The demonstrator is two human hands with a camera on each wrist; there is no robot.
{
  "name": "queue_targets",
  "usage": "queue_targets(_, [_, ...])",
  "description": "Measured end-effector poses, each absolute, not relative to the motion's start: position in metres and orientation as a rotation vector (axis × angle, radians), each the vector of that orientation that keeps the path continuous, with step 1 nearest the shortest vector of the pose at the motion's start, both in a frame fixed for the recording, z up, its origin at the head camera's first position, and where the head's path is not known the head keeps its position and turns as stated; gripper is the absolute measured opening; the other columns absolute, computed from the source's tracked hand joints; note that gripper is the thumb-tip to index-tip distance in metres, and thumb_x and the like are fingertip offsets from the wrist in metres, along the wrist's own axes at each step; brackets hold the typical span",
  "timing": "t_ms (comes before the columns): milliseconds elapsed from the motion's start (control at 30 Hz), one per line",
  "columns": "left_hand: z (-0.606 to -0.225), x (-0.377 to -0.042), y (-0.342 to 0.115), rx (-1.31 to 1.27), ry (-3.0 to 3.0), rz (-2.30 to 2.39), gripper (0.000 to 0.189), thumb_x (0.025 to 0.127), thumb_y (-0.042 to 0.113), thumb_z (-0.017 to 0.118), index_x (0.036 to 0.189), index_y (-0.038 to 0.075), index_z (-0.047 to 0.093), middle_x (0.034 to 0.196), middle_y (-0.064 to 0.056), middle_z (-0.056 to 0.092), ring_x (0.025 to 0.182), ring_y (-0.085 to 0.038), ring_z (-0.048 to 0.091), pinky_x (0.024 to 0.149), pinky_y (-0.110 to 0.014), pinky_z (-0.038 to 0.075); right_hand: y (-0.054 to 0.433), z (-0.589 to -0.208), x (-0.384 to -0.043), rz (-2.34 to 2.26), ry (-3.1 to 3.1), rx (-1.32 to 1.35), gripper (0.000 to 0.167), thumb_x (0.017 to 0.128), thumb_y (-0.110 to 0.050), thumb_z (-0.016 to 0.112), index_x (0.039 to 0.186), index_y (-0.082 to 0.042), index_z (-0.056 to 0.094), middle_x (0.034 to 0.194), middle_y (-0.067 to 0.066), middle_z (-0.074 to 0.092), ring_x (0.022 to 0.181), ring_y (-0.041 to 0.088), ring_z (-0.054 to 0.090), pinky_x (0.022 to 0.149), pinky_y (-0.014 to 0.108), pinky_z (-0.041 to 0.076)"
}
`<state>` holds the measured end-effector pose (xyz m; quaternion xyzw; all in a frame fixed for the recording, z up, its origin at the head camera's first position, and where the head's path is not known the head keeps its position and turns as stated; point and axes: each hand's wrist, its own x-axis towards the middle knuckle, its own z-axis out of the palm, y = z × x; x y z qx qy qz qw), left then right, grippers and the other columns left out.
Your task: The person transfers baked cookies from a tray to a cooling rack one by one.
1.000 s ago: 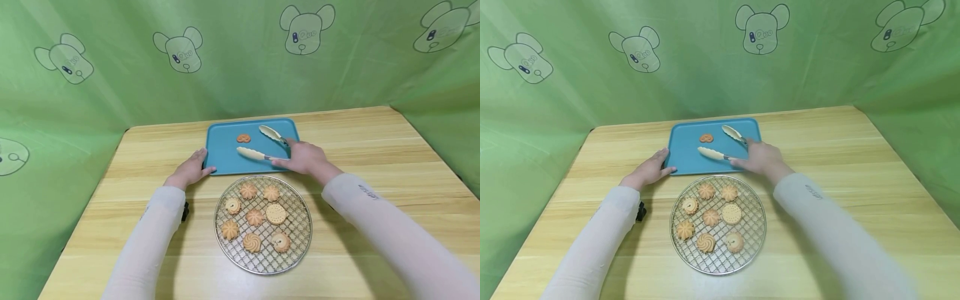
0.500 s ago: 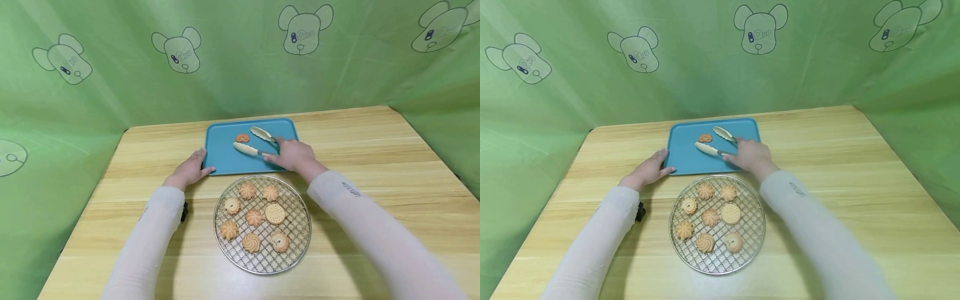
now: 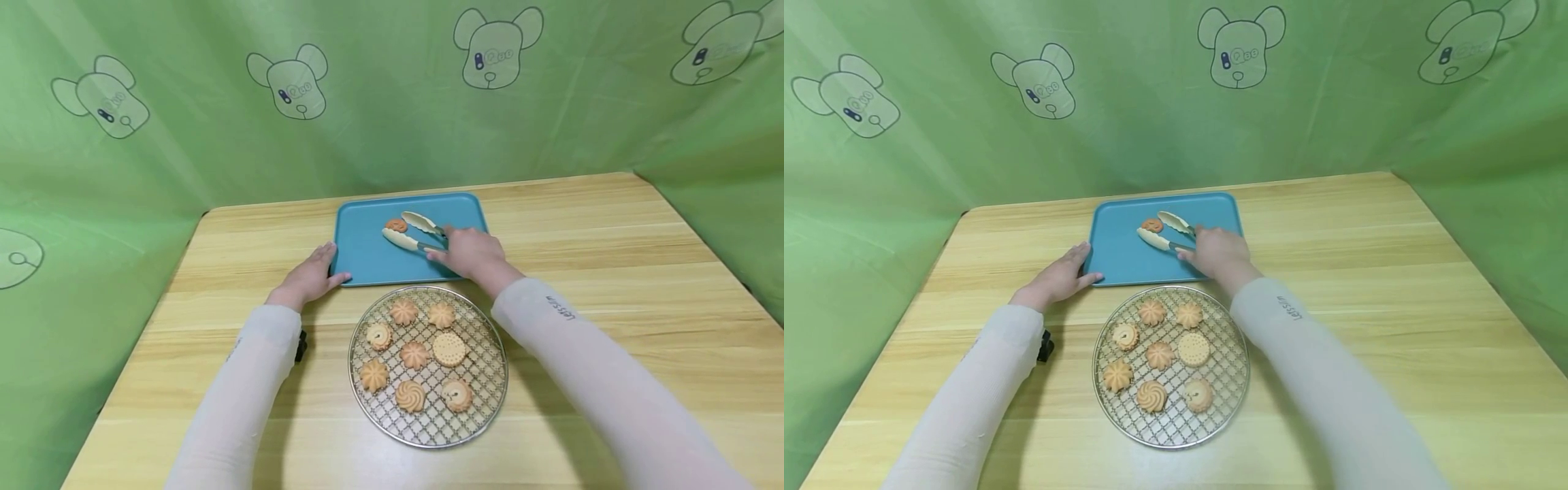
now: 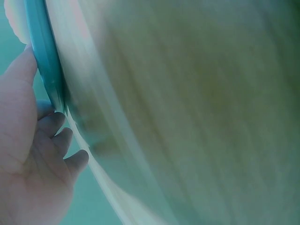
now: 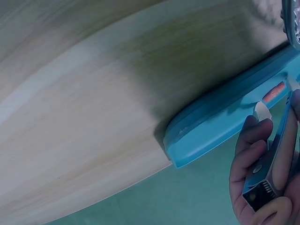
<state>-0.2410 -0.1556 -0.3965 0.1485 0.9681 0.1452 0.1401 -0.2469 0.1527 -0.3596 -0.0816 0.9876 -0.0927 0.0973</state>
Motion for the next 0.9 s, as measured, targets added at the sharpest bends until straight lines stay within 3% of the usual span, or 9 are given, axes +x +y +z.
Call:
queue_targets(367, [-0.396, -0.2401, -0.155, 0.425, 2.797, 0.415, 0.081, 0.097, 0.049, 0.047, 0.152, 0.001, 0.01, 0.158, -0.012, 0.007, 0.144, -0.029, 0.007, 0.116, -0.041, 0.011, 0.1485, -0.3603, -0.2474, -0.268, 2.938, -0.225, 0.079, 0.09, -0.057, 0.054, 0.149, -0.011, 0.032, 0.128, 0.023, 0.056, 0.096, 0.037, 0.059, 0.05, 0.036, 0.047])
queue_targets(567, [-0.3956, -0.2404, -0.1552, 0.43, 2.801, 0.413, 0.081, 0.097, 0.047, 0.048, 0.152, 0.0, 0.01, 0.158, -0.013, 0.008, 0.144, -0.029, 0.007, 0.116, -0.041, 0.011, 0.1475, -0.36, -0.2472, -0.254, 2.948, -0.225, 0.076, 0.091, -0.055, 0.055, 0.149, -0.011, 0.033, 0.13, 0.023, 0.055, 0.102, 0.041, 0.058, 0.055, 0.039, 0.05])
queue_targets(900, [-0.3978, -0.2421, -0.1558, 0.428, 2.804, 0.413, 0.082, 0.097, 0.049, 0.048, 0.152, 0.001, 0.01, 0.158, -0.013, 0.007, 0.144, -0.029, 0.007, 0.116, -0.041, 0.011, 0.1485, -0.3594, -0.2467, -0.254, 2.945, -0.228, 0.074, 0.092, -0.055, 0.054, 0.149, -0.014, 0.033, 0.132, 0.023, 0.053, 0.103, 0.04, 0.057, 0.053, 0.038, 0.049])
